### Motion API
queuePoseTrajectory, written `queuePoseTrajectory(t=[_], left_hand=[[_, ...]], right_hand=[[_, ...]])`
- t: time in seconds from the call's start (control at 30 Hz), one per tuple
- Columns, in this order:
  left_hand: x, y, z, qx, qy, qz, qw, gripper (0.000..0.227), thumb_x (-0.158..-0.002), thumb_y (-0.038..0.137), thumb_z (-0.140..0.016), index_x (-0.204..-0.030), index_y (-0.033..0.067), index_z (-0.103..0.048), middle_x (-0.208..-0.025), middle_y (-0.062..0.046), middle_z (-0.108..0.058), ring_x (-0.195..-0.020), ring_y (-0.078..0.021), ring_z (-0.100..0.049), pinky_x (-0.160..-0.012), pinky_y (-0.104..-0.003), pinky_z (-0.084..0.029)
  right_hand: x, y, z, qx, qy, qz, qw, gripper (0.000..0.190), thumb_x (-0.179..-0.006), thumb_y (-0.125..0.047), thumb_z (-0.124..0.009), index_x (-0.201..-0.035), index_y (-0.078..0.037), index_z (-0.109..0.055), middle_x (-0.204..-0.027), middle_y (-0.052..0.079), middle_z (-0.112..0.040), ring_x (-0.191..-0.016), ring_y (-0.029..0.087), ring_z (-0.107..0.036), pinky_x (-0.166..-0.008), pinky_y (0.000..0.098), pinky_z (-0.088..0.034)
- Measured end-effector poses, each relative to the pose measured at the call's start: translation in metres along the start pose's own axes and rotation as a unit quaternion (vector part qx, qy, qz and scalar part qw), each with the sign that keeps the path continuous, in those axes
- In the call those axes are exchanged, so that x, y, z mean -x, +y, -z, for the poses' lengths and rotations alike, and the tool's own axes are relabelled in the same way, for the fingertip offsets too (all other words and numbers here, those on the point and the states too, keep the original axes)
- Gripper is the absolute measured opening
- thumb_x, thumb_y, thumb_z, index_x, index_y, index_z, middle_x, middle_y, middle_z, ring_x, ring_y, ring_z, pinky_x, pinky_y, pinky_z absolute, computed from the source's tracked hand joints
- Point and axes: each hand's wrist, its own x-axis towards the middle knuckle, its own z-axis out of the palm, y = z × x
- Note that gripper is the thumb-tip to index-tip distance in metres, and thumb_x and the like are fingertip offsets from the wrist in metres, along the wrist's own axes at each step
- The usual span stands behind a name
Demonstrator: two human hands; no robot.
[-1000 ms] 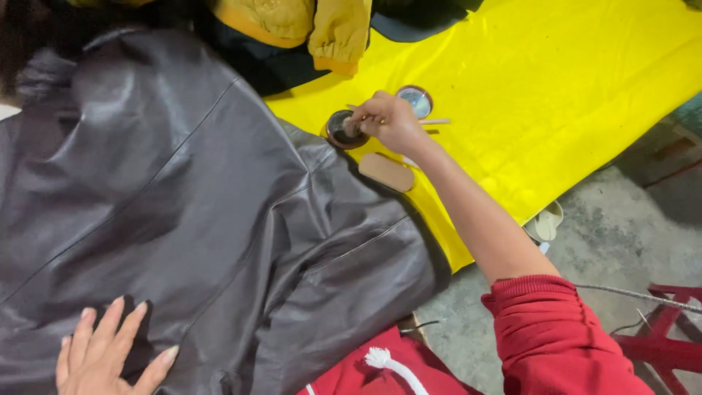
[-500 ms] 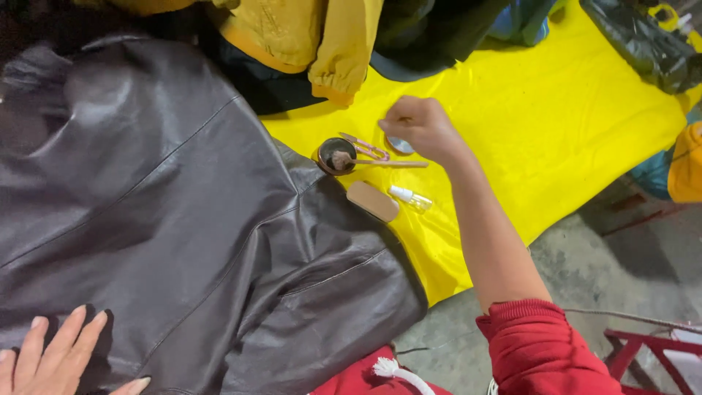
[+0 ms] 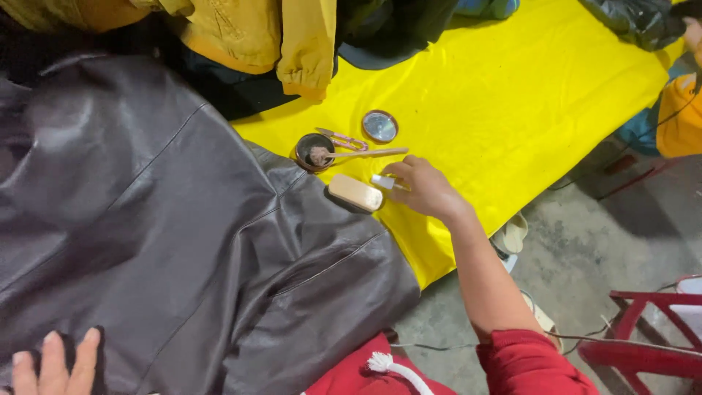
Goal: The person repairs a black leather jacket by applying a liquid from a small bottle, brushing a dark paste with a brush, scraping with a metal tool, and using a blue hair dryer to heat the area. The person repeatedly folds and unfolds the jacket to access different sections while working on the yellow table.
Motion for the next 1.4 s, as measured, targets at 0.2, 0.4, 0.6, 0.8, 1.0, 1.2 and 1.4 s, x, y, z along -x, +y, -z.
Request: queuePoseTrajectory(t=[0.2,0.4,0.6,0.8,1.0,1.2,1.4], left_hand=[[-0.124,0.013,0.09,-0.092,-0.433,0.133,0.887,0.147,-0.033,0.111,-0.024,-0.16,0.0407,-0.046,-0.168,0.004,-0.051,-0.151,-0.0277,-0.051,-0.113,-0.05,-0.048],[-0.167,-0.003,0.111,0.223,-0.616,0.258,0.71,0.127,-0.066,0.091,-0.061,-0.164,0.0292,-0.008,-0.173,-0.009,0.006,-0.158,-0.0373,0.014,-0.12,-0.062,0.006],[-0.169,-0.009,0.116,0.266,-0.614,0.271,0.692,0.135,-0.061,0.084,-0.078,-0.163,0.0278,-0.01,-0.173,-0.008,0.008,-0.158,-0.0339,0.02,-0.12,-0.059,0.012],[-0.147,-0.008,0.108,0.27,-0.568,0.239,0.74,0.145,-0.054,0.093,-0.075,-0.164,0.0266,-0.007,-0.173,-0.009,0.005,-0.157,-0.0336,0.018,-0.118,-0.063,0.01],[-0.171,-0.009,0.112,0.263,-0.632,0.268,0.677,0.148,-0.056,0.081,-0.09,-0.163,0.0245,-0.006,-0.173,-0.006,0.01,-0.157,-0.0305,0.023,-0.12,-0.059,0.014],[-0.166,-0.009,0.113,0.271,-0.594,0.254,0.713,0.151,-0.051,0.094,-0.079,-0.164,0.0218,-0.01,-0.172,-0.012,0.004,-0.157,-0.0363,0.016,-0.118,-0.064,0.01],[-0.167,-0.008,0.113,0.268,-0.619,0.247,0.696,0.149,-0.055,0.097,-0.076,-0.163,0.0215,-0.006,-0.172,-0.011,0.01,-0.157,-0.0343,0.022,-0.118,-0.063,0.014]], right_hand=[[-0.031,0.047,-0.035,0.012,0.223,0.017,0.975,0.051,-0.087,-0.044,-0.071,-0.131,-0.019,-0.065,-0.13,0.01,-0.067,-0.118,0.035,-0.061,-0.098,0.046,-0.045],[0.049,-0.13,-0.008,-0.399,0.092,0.27,0.872,0.061,-0.091,0.005,-0.069,-0.141,-0.013,-0.038,-0.101,0.016,-0.07,-0.081,0.025,-0.075,-0.062,0.0293,-0.059],[0.076,-0.254,-0.064,-0.231,-0.208,0.383,0.87,0.051,-0.097,-0.008,-0.06,-0.145,-0.024,-0.048,-0.139,0.001,-0.057,-0.073,0.011,-0.067,-0.072,0.0239,-0.064],[0.082,-0.311,-0.088,-0.436,-0.057,0.457,0.773,0.043,-0.105,0.0,-0.06,-0.145,-0.013,-0.049,-0.13,0.003,-0.049,-0.082,0.007,-0.05,-0.06,0.0167,-0.058],[0.053,-0.317,-0.147,-0.111,-0.151,0.499,0.846,0.042,-0.093,-0.016,-0.055,-0.132,-0.029,-0.049,-0.119,0.001,-0.072,-0.069,0.029,-0.068,-0.07,0.0446,-0.054],[0.045,-0.301,-0.092,-0.37,0.029,0.45,0.812,0.037,-0.107,-0.006,-0.058,-0.14,-0.017,-0.048,-0.095,-0.001,-0.053,-0.061,0.006,-0.05,-0.057,0.0168,-0.049],[0.029,-0.282,-0.068,-0.209,-0.035,0.392,0.895,0.042,-0.09,-0.002,-0.062,-0.124,-0.026,-0.056,-0.125,-0.007,-0.064,-0.081,0.009,-0.061,-0.079,0.0243,-0.047]])
